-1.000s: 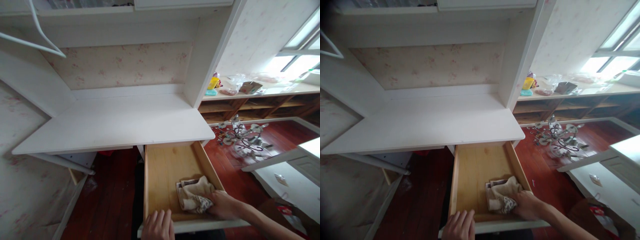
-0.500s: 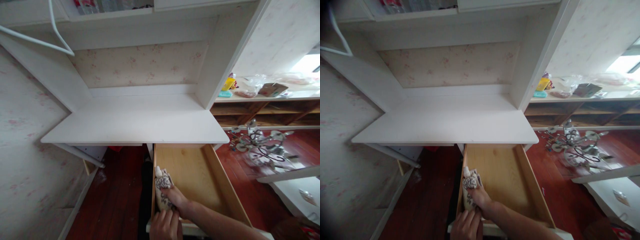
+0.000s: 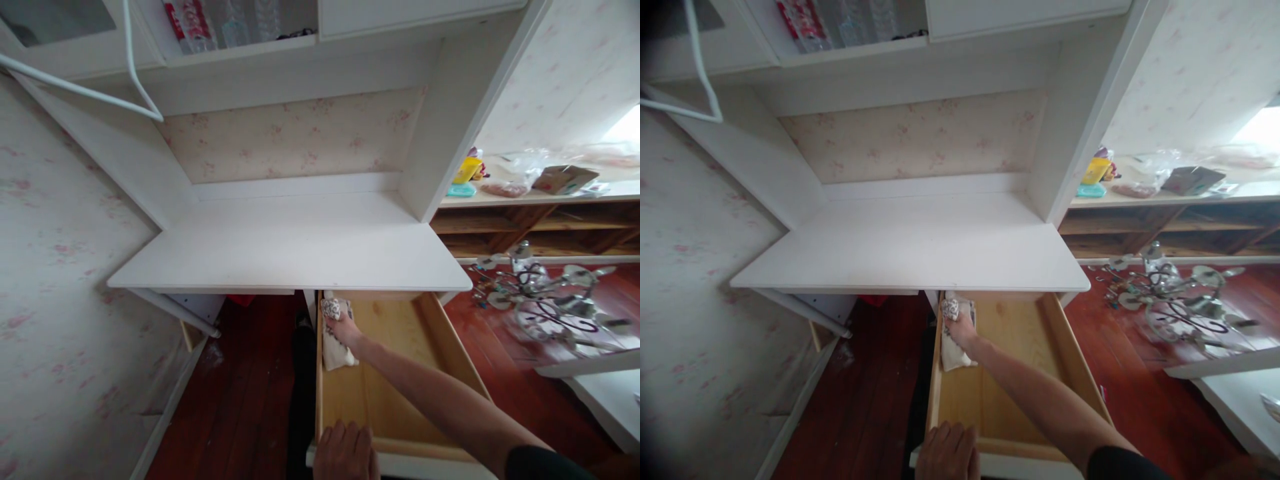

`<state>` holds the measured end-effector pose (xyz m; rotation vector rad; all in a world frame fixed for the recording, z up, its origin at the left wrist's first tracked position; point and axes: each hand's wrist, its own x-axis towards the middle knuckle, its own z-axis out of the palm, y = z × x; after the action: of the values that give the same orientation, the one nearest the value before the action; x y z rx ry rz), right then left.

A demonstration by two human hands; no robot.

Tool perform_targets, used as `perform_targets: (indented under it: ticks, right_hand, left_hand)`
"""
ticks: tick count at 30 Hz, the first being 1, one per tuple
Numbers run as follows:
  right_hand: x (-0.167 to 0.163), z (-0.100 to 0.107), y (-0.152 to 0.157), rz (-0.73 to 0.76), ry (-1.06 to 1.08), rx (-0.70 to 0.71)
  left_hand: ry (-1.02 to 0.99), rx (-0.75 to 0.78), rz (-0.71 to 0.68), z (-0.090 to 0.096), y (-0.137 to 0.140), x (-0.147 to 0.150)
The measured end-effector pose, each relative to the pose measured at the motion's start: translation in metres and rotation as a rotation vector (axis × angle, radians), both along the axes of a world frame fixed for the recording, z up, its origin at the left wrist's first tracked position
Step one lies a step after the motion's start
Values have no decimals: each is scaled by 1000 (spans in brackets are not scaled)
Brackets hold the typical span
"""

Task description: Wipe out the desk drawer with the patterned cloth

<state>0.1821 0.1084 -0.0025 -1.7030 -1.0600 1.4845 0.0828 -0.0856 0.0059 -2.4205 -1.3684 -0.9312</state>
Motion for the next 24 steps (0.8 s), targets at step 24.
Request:
perform_targets:
  ticks: [24]
  right_hand:
    - [98,-57,6,953,-1212,910]
  left_hand:
    - [-46,-7,16,-10,-2,2]
